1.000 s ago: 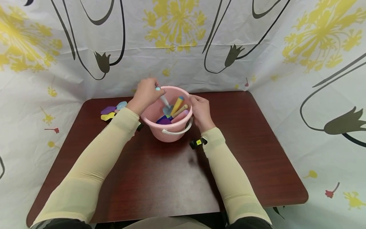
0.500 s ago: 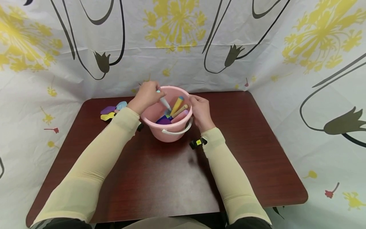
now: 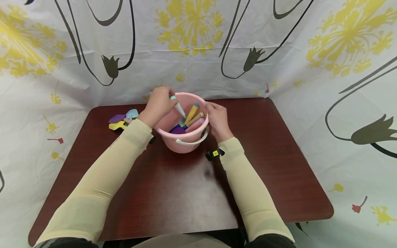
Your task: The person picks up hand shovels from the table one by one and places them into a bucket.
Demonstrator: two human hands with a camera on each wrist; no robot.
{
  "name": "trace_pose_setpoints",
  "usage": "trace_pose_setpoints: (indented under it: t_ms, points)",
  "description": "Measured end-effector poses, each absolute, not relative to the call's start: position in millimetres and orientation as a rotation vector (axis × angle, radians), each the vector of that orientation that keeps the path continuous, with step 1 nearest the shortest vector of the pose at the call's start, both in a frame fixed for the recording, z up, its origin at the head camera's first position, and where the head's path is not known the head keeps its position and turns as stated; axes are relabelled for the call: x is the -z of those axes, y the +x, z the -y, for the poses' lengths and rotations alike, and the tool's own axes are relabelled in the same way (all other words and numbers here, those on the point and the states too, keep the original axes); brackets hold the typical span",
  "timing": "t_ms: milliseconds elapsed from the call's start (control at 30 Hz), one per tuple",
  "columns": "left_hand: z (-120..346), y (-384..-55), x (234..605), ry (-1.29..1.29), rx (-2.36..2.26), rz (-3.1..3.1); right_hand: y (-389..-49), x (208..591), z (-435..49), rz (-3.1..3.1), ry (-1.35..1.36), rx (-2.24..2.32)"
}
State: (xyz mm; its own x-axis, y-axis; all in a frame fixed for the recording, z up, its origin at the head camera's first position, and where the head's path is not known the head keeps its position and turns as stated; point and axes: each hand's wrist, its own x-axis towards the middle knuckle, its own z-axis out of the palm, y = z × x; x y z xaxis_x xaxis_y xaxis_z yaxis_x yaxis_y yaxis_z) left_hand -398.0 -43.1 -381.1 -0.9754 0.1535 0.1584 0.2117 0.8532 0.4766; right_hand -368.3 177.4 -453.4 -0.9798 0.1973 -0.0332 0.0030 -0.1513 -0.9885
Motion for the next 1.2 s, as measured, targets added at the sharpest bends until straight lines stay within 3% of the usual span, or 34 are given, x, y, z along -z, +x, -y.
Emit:
trace_pose_setpoints:
  t_ms: [767,1200]
  points:
    - [40.9,-396.7,388.9,-0.368,0.485,2.888,-369.5,453.8,-176.3,1.936,-0.236,-2.297]
    - [49.6,-395.0,385.6,-0.347,0.595,2.882,-368.5,452.8,-176.3,1.958,-0.238,-2.281]
